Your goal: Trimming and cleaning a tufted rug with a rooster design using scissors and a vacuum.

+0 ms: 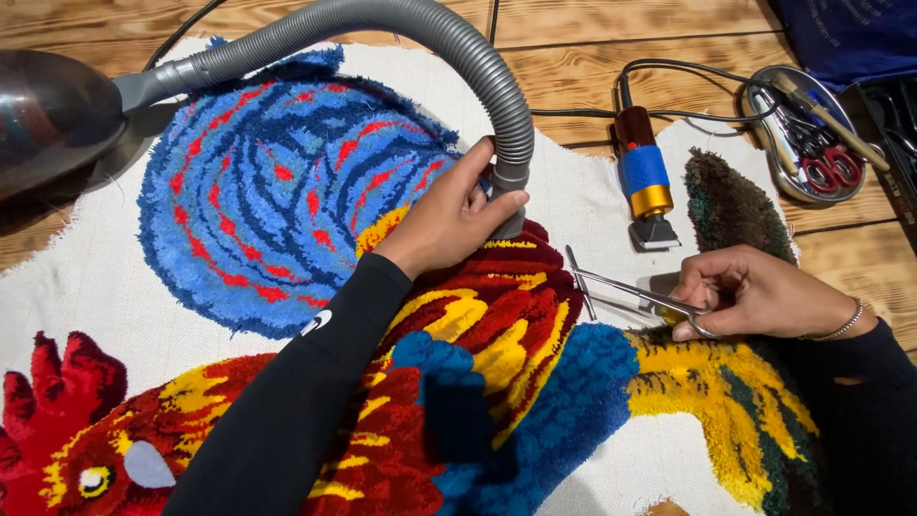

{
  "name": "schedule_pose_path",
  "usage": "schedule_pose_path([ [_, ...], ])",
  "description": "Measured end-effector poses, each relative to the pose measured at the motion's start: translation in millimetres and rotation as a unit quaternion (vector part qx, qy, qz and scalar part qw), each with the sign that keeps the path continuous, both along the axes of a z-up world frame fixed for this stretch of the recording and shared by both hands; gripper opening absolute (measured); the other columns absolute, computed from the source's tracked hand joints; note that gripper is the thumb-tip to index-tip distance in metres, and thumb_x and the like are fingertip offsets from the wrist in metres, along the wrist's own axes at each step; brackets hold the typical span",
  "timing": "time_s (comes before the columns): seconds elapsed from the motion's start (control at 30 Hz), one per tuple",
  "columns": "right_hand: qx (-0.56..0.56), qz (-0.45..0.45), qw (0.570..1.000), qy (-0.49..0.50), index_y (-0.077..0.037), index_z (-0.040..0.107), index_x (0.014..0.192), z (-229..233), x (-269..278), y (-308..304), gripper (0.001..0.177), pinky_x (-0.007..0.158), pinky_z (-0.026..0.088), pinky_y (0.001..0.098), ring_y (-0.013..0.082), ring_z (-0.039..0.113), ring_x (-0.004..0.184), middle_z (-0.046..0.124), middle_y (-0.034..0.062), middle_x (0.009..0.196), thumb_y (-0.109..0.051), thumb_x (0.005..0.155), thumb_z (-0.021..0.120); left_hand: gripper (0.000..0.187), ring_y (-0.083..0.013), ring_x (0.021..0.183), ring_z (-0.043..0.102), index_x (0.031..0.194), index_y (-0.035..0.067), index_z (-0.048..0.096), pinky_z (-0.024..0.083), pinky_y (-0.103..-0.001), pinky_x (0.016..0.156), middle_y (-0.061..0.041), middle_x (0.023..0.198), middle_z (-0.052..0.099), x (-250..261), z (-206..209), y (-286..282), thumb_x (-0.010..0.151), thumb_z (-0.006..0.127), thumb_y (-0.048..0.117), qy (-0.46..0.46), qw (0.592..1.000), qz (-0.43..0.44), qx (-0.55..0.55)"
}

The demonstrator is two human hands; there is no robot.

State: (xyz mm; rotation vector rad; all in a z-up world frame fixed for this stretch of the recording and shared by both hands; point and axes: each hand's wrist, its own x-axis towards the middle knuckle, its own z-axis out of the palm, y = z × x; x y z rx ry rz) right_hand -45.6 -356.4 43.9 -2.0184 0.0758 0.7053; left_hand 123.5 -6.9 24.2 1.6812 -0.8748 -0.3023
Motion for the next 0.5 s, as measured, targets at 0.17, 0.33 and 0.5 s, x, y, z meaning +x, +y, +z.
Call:
schedule_pose_path([
  [0.17, 0.029, -0.004, 1.0, -0.006, -0.001, 0.068, 0.079, -7.4, -1.0, 7.3, 0.021, 0.06, 0.051, 0.0286, 0.0085, 0.056, 0.064, 0.054, -0.0018, 0.065, -0.001, 0.071, 0.087, 0.033, -0.0041, 0.067, 0.045, 0.129, 0.008, 0.051, 0.04, -0.022, 0.054, 0.0, 0.095, 0.061, 13.8, -28.1, -6.2, 0.105, 0.063, 0.029, 0.061, 0.995, 0.039, -0.072],
  [0.33, 0.042, -0.001, 0.999, 0.0, -0.001, 0.07, 0.081, -0.8, -5.7, 31.6, 0.018, 0.063, 0.055, 0.0272, 0.0077, 0.064, 0.068, 0.064, -0.0019, 0.069, -0.002, 0.073, 0.085, 0.038, -0.0023, 0.072, 0.055, 0.134, 0.01, 0.047, 0.046, -0.021, 0.05, -0.001, 0.097, 0.063, 20.2, -36.8, -10.0, 0.106, 0.06, 0.032, 0.215, 0.953, 0.067, -0.203],
  [0.5, 0.075, 0.01, 0.997, -0.001, -0.001, 0.067, 0.082, -22.5, -0.8, 6.4, 0.017, 0.068, 0.058, 0.0272, 0.0087, 0.071, 0.077, 0.069, -0.0009, 0.074, -0.003, 0.08, 0.084, 0.039, -0.0032, 0.073, 0.054, 0.134, 0.01, 0.047, 0.042, -0.02, 0.05, -0.002, 0.101, 0.065, -2.2, -20.0, -5.3, 0.103, 0.063, 0.028, 0.241, 0.955, 0.018, -0.169],
])
